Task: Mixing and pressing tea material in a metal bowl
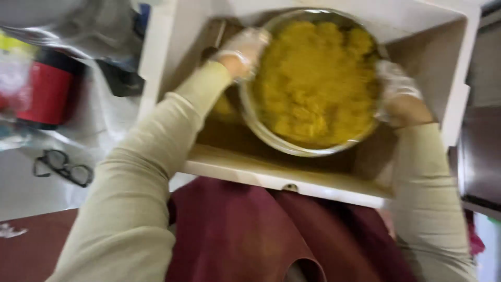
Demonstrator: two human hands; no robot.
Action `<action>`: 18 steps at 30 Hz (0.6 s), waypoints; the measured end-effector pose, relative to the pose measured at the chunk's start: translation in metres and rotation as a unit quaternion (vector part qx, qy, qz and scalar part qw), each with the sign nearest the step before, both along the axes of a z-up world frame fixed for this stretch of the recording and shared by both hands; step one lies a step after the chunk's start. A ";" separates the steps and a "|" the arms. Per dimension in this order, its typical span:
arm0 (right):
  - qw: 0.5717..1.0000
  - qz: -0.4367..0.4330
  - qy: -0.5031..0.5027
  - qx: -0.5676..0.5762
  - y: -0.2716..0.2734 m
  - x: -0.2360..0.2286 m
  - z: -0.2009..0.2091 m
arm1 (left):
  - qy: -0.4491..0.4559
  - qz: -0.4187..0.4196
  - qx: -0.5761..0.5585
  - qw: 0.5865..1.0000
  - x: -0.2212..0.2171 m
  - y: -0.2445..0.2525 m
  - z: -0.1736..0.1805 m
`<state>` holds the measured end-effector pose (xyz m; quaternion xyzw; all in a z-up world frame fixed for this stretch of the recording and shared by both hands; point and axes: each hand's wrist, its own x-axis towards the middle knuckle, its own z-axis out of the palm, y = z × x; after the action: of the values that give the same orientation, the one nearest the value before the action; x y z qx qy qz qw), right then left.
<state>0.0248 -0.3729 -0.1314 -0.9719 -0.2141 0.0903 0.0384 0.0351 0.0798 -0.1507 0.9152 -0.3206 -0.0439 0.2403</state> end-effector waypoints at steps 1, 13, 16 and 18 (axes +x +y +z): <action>0.997 -0.030 0.071 -0.030 0.038 -0.012 0.033 | 0.215 0.198 -0.089 0.952 -0.013 0.000 0.038; 0.994 0.088 0.055 0.041 -0.017 0.020 -0.056 | 0.154 0.047 0.113 0.980 -0.021 0.004 0.029; 0.992 0.120 0.044 0.009 -0.032 0.024 -0.039 | 0.287 0.184 -0.009 0.940 -0.024 0.003 0.064; 0.989 0.143 0.044 -0.001 -0.026 0.024 -0.037 | 0.409 0.341 -0.062 0.844 -0.020 0.009 0.053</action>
<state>0.0486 -0.3985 -0.1681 -0.9262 -0.3492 0.1378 0.0340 0.0151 0.0887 -0.0978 0.8488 0.1365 -0.3096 0.4062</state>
